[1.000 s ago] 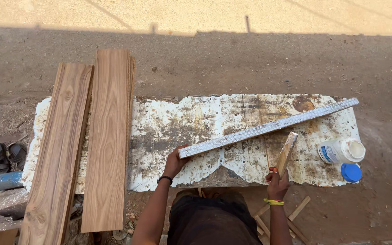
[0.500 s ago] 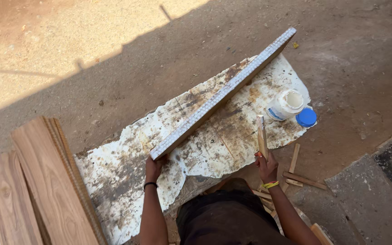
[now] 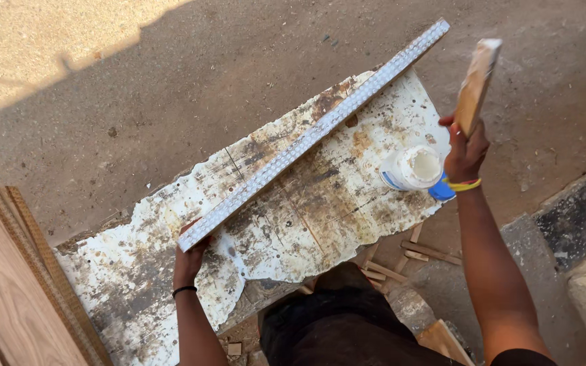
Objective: The person applies white glue to a long, thin wooden strip using a brush. They repeatedly dip the brush into a container of glue and spread it along the length of the strip. The person also handles a larger wooden board, moving it aside to access the work area.
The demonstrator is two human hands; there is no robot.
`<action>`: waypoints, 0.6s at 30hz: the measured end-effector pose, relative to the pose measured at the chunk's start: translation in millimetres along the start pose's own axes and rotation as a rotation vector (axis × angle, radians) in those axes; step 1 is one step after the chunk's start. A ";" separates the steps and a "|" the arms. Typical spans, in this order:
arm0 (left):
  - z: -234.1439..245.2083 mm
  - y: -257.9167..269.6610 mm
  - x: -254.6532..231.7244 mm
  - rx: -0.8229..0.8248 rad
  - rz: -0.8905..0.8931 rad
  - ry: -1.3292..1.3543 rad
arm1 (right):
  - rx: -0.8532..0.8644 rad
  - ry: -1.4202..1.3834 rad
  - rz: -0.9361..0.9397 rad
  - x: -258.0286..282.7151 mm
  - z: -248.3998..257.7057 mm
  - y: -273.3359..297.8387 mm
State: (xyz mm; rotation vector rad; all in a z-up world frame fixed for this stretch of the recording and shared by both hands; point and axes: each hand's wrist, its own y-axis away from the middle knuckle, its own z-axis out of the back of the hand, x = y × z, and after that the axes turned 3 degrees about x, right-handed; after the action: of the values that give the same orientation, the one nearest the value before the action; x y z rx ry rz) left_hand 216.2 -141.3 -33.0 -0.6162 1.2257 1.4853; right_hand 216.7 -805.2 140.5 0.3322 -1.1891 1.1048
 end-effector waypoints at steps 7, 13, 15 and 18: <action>-9.7 -2.9 -21.5 -0.001 0.093 0.270 | -0.243 -0.566 -0.251 -118.6 4.8 -238.8; -7.2 -5.5 -13.0 -0.003 0.094 0.302 | -0.075 -0.959 -0.403 -187.4 -55.9 -245.5; -4.9 -3.5 -8.6 -0.013 0.233 0.352 | -0.066 -0.968 -0.349 -196.9 -55.5 -236.9; 2.9 -8.7 12.8 -0.029 0.050 0.281 | 0.059 -0.885 -0.299 -198.1 -41.1 -228.2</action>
State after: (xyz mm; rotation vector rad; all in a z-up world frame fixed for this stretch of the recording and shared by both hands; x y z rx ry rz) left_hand 221.0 -134.4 -46.3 -0.8413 1.4447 1.4954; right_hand 435.8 -984.4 26.7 1.0831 -1.7977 0.7266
